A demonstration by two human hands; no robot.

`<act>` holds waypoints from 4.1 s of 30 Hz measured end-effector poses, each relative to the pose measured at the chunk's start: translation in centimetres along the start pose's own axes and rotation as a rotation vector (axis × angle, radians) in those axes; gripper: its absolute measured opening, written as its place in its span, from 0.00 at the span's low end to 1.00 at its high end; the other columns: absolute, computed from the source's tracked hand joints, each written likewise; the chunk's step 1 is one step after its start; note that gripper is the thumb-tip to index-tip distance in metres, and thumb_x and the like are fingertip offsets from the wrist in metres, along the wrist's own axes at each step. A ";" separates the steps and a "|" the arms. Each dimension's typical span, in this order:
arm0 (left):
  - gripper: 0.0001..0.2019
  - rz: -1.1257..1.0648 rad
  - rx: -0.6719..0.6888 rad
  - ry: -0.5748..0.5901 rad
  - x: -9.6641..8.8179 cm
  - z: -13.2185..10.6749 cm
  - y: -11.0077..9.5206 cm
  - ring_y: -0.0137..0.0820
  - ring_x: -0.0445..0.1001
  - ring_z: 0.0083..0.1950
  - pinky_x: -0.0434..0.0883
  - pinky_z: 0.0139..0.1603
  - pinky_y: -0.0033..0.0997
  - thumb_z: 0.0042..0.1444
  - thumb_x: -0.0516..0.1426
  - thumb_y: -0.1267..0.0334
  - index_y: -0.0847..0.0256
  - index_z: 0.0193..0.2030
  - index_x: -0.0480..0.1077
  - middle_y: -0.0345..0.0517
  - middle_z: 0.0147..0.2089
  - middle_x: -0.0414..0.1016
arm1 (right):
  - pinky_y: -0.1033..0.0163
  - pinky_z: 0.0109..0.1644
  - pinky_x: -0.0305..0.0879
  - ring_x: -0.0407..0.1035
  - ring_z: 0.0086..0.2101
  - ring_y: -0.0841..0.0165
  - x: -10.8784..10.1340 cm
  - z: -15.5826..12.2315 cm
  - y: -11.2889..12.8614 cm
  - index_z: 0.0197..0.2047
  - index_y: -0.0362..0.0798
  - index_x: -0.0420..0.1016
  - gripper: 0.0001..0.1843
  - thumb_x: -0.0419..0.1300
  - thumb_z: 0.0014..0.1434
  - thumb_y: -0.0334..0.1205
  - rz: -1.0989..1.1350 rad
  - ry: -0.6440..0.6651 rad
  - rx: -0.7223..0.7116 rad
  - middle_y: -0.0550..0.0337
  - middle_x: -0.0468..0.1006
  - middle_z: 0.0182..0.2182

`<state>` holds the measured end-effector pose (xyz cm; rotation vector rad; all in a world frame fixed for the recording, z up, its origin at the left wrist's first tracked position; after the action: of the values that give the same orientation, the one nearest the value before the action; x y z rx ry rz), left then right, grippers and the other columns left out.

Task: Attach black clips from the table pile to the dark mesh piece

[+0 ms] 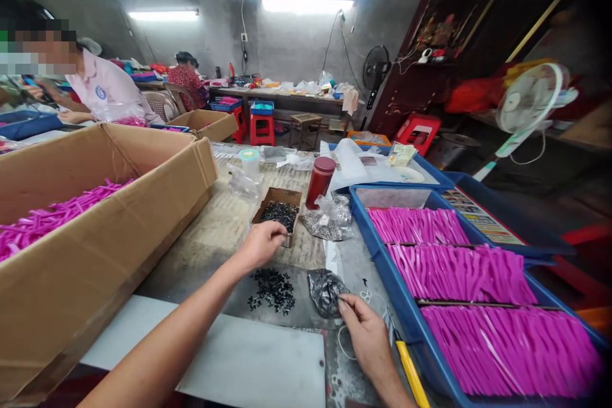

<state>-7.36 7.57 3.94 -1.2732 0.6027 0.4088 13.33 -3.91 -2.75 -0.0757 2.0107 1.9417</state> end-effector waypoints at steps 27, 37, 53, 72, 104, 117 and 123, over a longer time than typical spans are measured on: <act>0.10 0.461 0.105 0.340 3.9 -6.0 1.1 0.30 0.67 0.33 0.58 0.30 0.23 0.52 0.47 0.64 0.58 0.31 0.69 0.43 0.30 0.70 | 0.67 0.34 0.59 0.66 0.30 0.68 0.4 1.5 1.2 0.29 0.45 0.71 0.11 0.48 0.51 0.33 -0.510 0.145 -0.282 0.57 0.73 0.26; 0.10 0.261 -0.013 0.245 3.8 -7.2 1.5 0.28 0.66 0.27 0.56 0.27 0.23 0.50 0.46 0.66 0.60 0.27 0.69 0.41 0.24 0.70 | 0.63 0.33 0.50 0.66 0.33 0.65 2.3 2.5 1.9 0.29 0.46 0.69 0.09 0.49 0.50 0.28 -1.083 0.295 -0.282 0.56 0.73 0.29; 0.10 -0.758 -0.487 0.176 4.5 -8.4 0.3 0.21 0.62 0.17 0.54 0.15 0.18 0.36 0.59 0.63 0.67 0.25 0.68 0.40 0.20 0.69 | 0.65 0.35 0.52 0.66 0.32 0.67 1.3 1.9 1.2 0.30 0.45 0.66 0.10 0.46 0.51 0.27 -0.849 0.244 -0.326 0.57 0.74 0.28; 0.12 -1.011 -0.524 0.277 6.5 -9.6 0.1 0.21 0.65 0.17 0.54 0.13 0.17 0.37 0.61 0.63 0.69 0.27 0.67 0.43 0.22 0.71 | 0.68 0.37 0.58 0.66 0.33 0.69 0.9 2.1 1.3 0.32 0.44 0.70 0.13 0.46 0.50 0.28 -0.649 0.206 -0.265 0.56 0.73 0.30; 0.12 -0.946 -0.467 0.273 7.3 -10.1 0.4 0.19 0.62 0.16 0.53 0.13 0.16 0.39 0.59 0.60 0.67 0.27 0.65 0.40 0.20 0.69 | 0.65 0.33 0.53 0.64 0.29 0.67 1.3 2.0 0.7 0.26 0.45 0.65 0.08 0.47 0.50 0.29 -0.766 0.191 -0.354 0.59 0.72 0.23; 0.10 -0.949 -0.464 0.281 7.4 -10.1 0.4 0.19 0.62 0.17 0.53 0.14 0.17 0.40 0.58 0.62 0.67 0.27 0.66 0.39 0.21 0.69 | 0.68 0.30 0.58 0.65 0.27 0.69 1.0 1.7 1.1 0.28 0.45 0.68 0.09 0.48 0.46 0.30 -0.451 0.145 -0.311 0.60 0.72 0.23; 0.10 -0.939 -0.465 0.293 7.4 -10.1 0.3 0.20 0.62 0.17 0.53 0.14 0.17 0.39 0.59 0.62 0.67 0.25 0.65 0.40 0.20 0.69 | 0.68 0.32 0.58 0.64 0.28 0.70 0.8 0.5 2.9 0.30 0.47 0.66 0.08 0.48 0.48 0.29 -0.351 0.247 -0.374 0.61 0.70 0.25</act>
<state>-3.73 -2.47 -2.65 -1.9168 0.0902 -0.4549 11.87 -3.12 -0.22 -0.7398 1.6001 2.1171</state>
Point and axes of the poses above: each hand's wrist, its own z-axis towards the middle knuckle, its own x-axis out of the palm, y = z × x, the point moved 1 cm from there along z, towards the middle knuckle
